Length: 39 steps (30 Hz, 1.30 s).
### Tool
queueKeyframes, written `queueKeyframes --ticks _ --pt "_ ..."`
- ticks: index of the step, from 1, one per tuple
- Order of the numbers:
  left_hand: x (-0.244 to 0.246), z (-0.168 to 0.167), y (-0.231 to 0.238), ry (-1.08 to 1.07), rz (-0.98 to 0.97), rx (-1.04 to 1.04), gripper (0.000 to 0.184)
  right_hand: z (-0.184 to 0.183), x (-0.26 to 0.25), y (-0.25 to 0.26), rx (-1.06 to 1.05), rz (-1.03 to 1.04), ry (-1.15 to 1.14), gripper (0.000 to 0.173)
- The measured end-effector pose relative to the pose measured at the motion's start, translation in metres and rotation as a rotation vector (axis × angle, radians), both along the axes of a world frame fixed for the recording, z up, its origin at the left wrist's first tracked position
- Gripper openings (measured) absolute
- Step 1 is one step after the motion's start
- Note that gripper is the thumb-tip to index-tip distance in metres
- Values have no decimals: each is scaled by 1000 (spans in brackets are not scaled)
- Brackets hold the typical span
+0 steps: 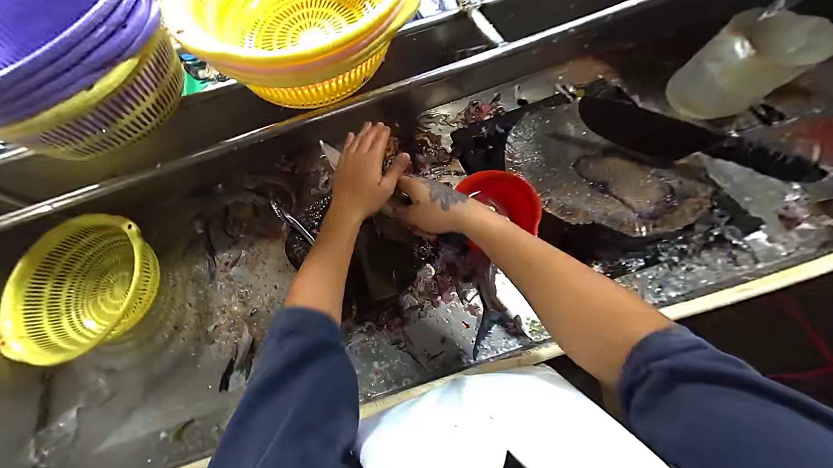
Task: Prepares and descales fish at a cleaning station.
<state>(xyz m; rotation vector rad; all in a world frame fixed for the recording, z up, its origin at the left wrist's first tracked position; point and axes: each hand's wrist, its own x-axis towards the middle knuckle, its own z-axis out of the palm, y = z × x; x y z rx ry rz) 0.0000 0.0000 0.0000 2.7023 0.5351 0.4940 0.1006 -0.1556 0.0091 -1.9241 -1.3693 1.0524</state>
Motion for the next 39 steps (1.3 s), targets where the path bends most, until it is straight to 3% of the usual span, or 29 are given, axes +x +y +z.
queueKeyframes --ticks 1,4,8,11,17,21,24,29,31,35,39 --pt "-19 7 -19 -89 36 33 66 -3 -1 -17 106 -14 -119 48" --pt "-84 -6 -97 -187 325 54 63 23 -8 -56 -5 -91 -149 64" --pt "-114 -53 -159 141 669 -125 98 4 -18 -88 -95 -173 -229 55" --pt "-118 -47 -153 189 715 -135 106 -3 -30 -101 -124 -170 -295 53" --pt "-157 -36 -133 196 788 -23 103 -27 -36 -106 -186 -34 -425 63" --pt "-151 -41 -153 143 520 70 73 -28 -38 -104 -262 124 -391 70" --pt "-127 -50 -166 234 352 49 71 -23 -33 -100 -324 176 -371 73" --pt "-145 -49 -175 141 706 70 84 -23 -31 -99 -328 161 -329 72" --pt "-161 -53 -166 205 781 -9 76 -28 -36 -101 -320 143 -314 71" --pt "-174 -52 -142 229 747 -179 67 -34 -39 -105 -313 87 -293 71" --pt "-204 -56 -104 93 639 -215 59 -27 -37 -107 -308 65 -307 69"
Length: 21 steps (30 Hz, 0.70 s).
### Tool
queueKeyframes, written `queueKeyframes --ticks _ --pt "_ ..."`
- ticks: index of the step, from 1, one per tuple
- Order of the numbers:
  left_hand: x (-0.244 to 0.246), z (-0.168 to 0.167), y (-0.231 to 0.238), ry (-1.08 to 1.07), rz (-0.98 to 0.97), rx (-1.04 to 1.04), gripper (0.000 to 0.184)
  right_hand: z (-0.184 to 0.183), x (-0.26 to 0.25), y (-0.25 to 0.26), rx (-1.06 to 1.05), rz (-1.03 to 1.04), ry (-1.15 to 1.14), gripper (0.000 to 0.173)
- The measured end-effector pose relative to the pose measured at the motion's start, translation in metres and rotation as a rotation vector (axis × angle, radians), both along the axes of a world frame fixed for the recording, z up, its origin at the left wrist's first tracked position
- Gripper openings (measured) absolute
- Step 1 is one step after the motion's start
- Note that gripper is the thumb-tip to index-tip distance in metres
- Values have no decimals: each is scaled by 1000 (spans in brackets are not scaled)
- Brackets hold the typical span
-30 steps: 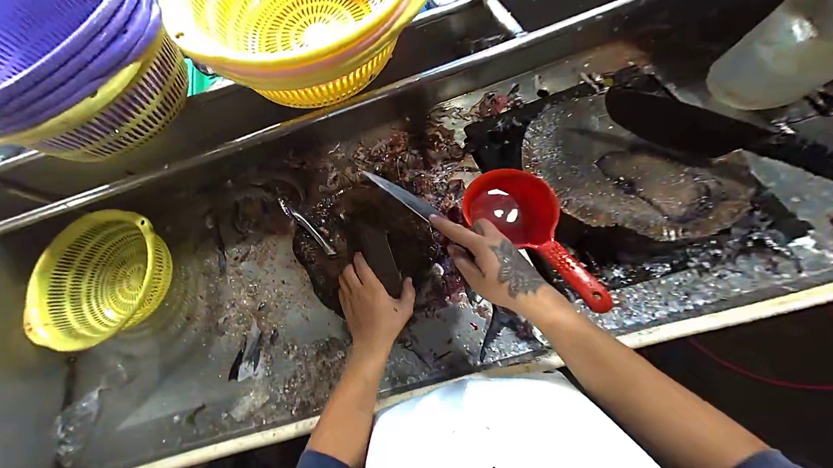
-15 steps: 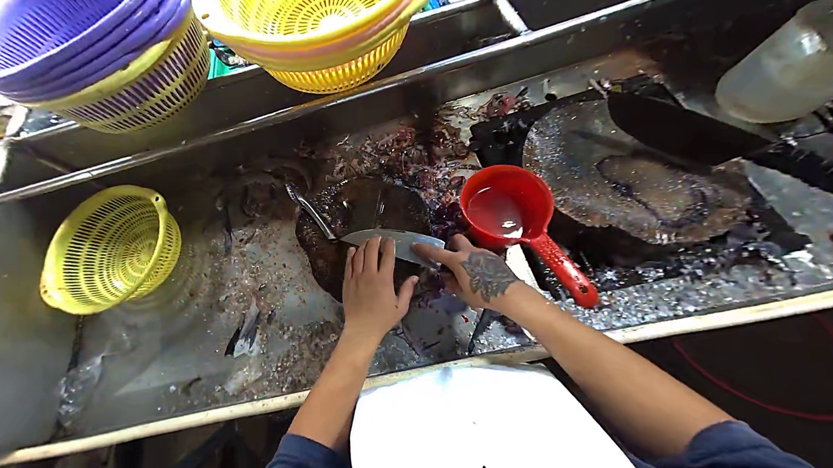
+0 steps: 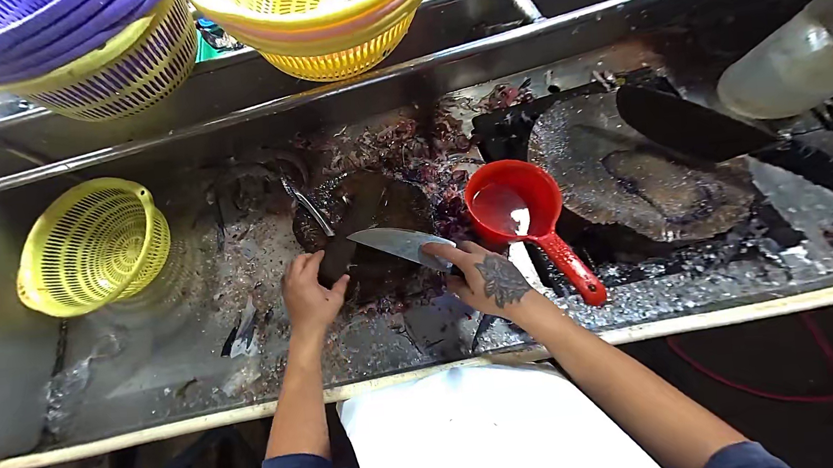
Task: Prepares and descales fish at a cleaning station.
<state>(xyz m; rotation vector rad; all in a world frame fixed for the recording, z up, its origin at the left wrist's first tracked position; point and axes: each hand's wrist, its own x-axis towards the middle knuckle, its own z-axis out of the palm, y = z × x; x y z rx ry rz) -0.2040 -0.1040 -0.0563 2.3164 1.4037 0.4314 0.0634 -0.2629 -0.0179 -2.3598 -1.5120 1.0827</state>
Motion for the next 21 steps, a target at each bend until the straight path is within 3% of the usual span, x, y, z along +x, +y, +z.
queueKeyframes --ticks 5,12,15,18,21 --pt "-27 -7 43 -49 -173 -50 63 15 10 6 31 35 -95 65" --pt "-30 -17 19 -203 -270 -134 57 11 24 4 175 62 -188 61" --pt "-26 -16 13 -127 -284 -11 59 8 23 -2 202 117 -177 56" --pt "-12 1 -4 -50 -175 186 76 -3 22 -9 208 91 -187 49" --pt "25 7 -43 -76 -276 217 56 -10 19 -23 237 73 -256 46"
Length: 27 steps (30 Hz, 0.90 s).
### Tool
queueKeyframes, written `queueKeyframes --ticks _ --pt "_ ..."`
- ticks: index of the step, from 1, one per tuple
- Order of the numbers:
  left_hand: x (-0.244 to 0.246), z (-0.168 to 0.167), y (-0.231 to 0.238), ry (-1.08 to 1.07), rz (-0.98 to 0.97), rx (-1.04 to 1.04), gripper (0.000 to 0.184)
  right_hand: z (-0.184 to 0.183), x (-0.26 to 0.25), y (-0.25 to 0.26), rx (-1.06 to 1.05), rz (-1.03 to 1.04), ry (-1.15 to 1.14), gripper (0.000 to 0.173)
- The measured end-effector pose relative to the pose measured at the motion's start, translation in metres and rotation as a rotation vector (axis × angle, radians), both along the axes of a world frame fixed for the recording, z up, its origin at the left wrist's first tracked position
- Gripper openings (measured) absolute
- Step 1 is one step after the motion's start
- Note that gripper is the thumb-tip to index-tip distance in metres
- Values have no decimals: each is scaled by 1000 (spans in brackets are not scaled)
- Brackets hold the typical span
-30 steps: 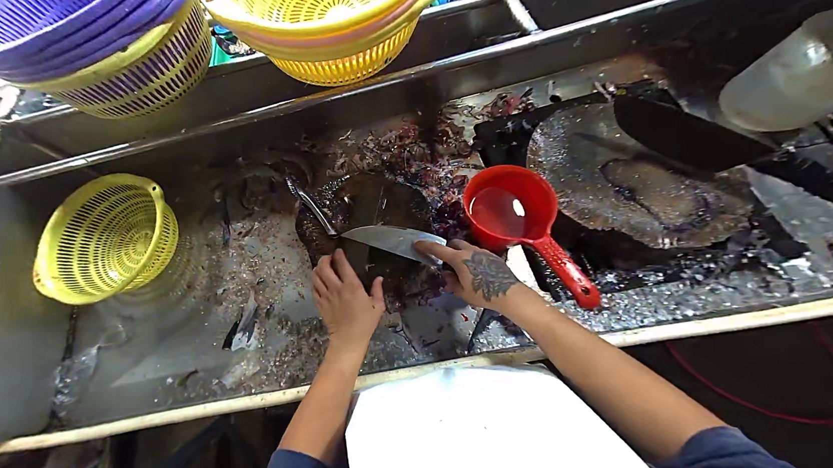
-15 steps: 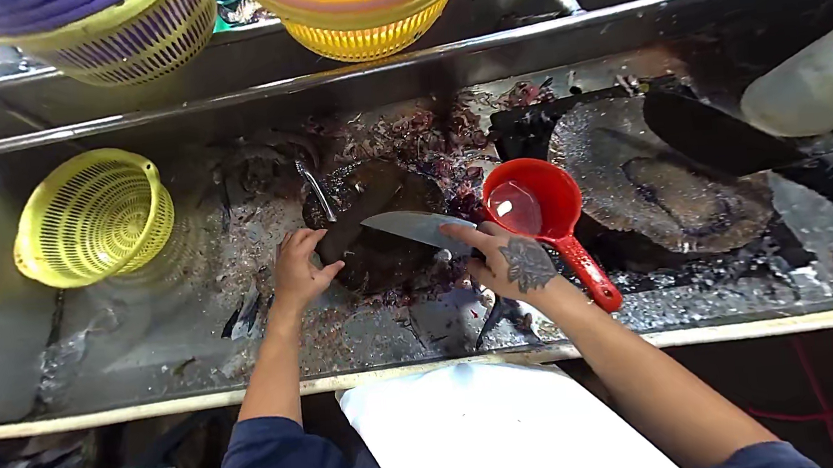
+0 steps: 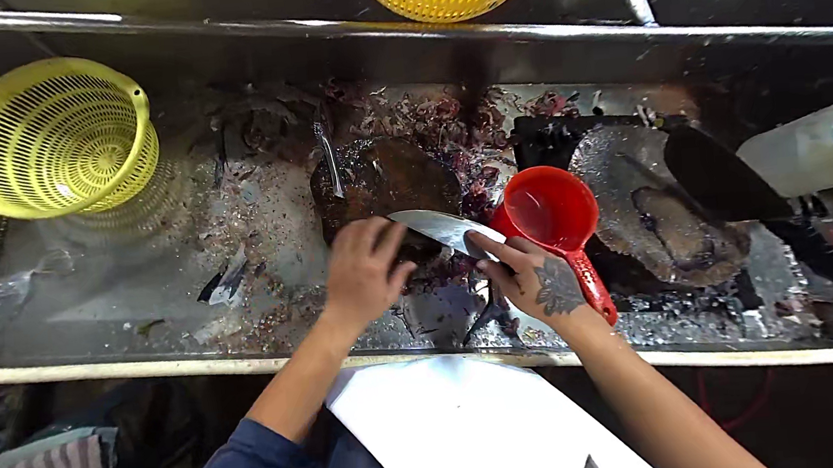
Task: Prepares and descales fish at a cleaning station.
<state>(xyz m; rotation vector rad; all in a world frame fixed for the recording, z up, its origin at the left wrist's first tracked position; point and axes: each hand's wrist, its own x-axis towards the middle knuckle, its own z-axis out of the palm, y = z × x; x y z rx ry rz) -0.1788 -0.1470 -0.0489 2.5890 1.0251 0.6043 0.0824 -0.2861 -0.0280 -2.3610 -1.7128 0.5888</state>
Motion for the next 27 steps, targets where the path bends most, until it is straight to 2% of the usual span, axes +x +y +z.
queueKeyframes --ticks 2,5,11,13,15,17,19,21,24,26,27 --pt "28 -1 -20 94 -156 -70 57 0 -6 -10 17 3 -64 43" --pt "58 -5 -28 205 -268 -176 69 -3 -14 -20 79 -21 -104 42" --pt "65 -21 -25 276 -409 -6 69 -6 -22 -32 50 -97 -21 43" --pt "48 -25 -26 204 -377 -34 63 -6 -33 -24 71 -76 -30 41" --pt "9 -27 -26 144 -267 -28 59 -8 -65 -8 47 -39 -7 40" --pt "-37 -28 -17 158 -152 22 60 -9 -97 20 -6 22 64 42" --pt "-60 -29 -16 209 -106 44 63 -7 -109 33 -42 59 121 41" --pt "-38 -25 -19 230 -145 -3 66 -8 -91 23 -3 6 146 39" --pt "40 -21 -34 174 -309 -92 65 -3 -39 -26 93 -157 102 37" --pt "74 -22 -38 138 -407 -83 60 -9 -11 -48 147 -149 26 40" --pt "74 -20 -39 147 -430 -94 61 -13 -9 -51 154 -119 5 40"
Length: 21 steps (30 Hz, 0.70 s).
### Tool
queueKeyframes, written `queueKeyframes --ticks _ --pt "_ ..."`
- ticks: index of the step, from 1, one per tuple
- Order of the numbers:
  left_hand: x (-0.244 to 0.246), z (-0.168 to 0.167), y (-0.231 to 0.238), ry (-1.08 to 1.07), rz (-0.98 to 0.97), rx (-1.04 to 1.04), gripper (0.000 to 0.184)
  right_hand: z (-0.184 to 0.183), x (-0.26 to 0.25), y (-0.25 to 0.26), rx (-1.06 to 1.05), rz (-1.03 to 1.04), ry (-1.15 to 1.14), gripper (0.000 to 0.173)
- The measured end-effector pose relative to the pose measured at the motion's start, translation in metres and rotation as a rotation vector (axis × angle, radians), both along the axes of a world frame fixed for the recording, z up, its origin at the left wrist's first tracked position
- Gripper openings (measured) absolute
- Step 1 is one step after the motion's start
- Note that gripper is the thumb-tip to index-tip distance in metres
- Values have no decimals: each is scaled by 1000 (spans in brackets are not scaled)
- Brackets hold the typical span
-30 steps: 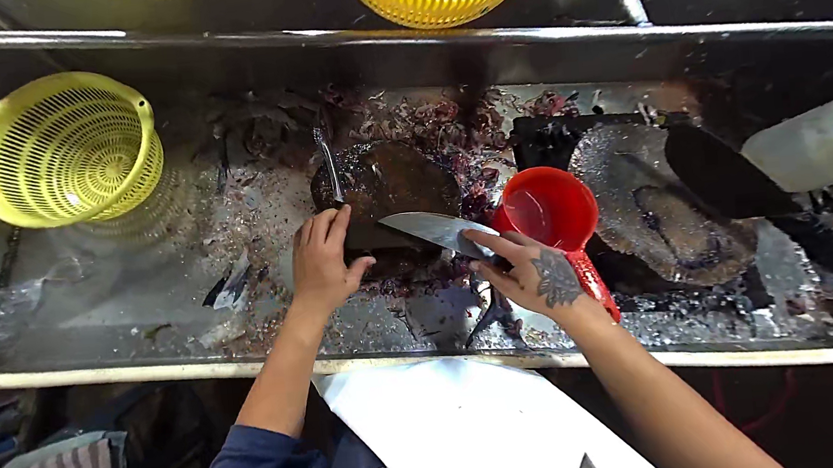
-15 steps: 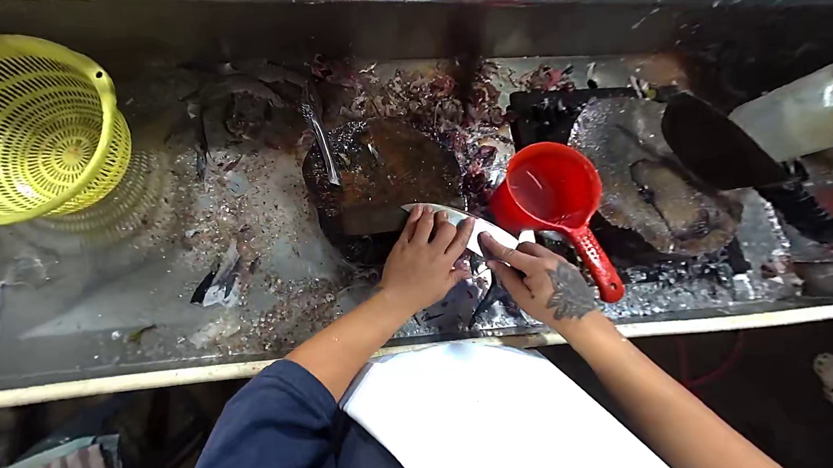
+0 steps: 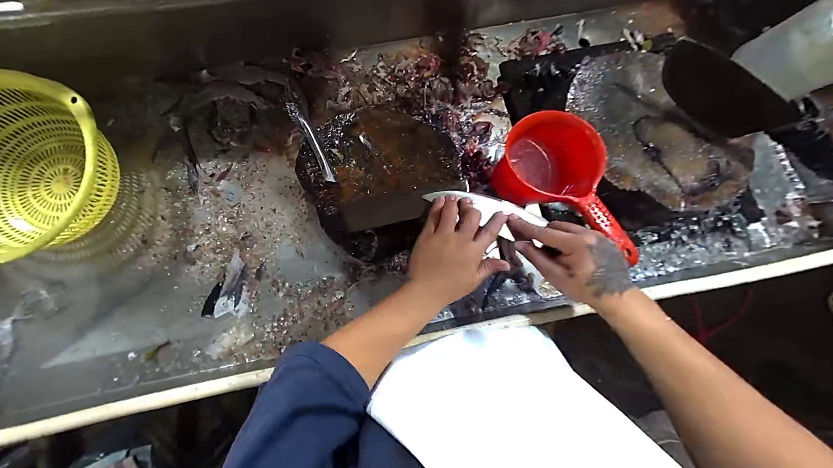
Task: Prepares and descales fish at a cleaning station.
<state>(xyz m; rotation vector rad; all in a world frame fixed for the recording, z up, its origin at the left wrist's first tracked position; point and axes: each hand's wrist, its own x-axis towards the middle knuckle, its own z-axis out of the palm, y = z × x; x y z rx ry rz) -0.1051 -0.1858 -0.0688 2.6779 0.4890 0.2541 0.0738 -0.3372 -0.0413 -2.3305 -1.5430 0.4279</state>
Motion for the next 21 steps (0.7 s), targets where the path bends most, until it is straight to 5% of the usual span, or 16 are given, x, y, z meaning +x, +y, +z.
queueKeyframes --ticks 6,9,14,19,21 --pt "-143 -1 38 70 252 148 66 -8 -103 88 -88 228 144 42" --pt "-110 2 30 93 227 110 71 12 -77 76 -215 142 218 41" --pt "-7 3 8 2 -7 -38 66 14 -7 11 -61 -4 45 43" --pt "-132 1 47 -3 279 73 59 1 -93 96 -140 225 134 45" --pt "-143 -1 48 57 304 81 64 3 -101 104 -167 218 177 46"
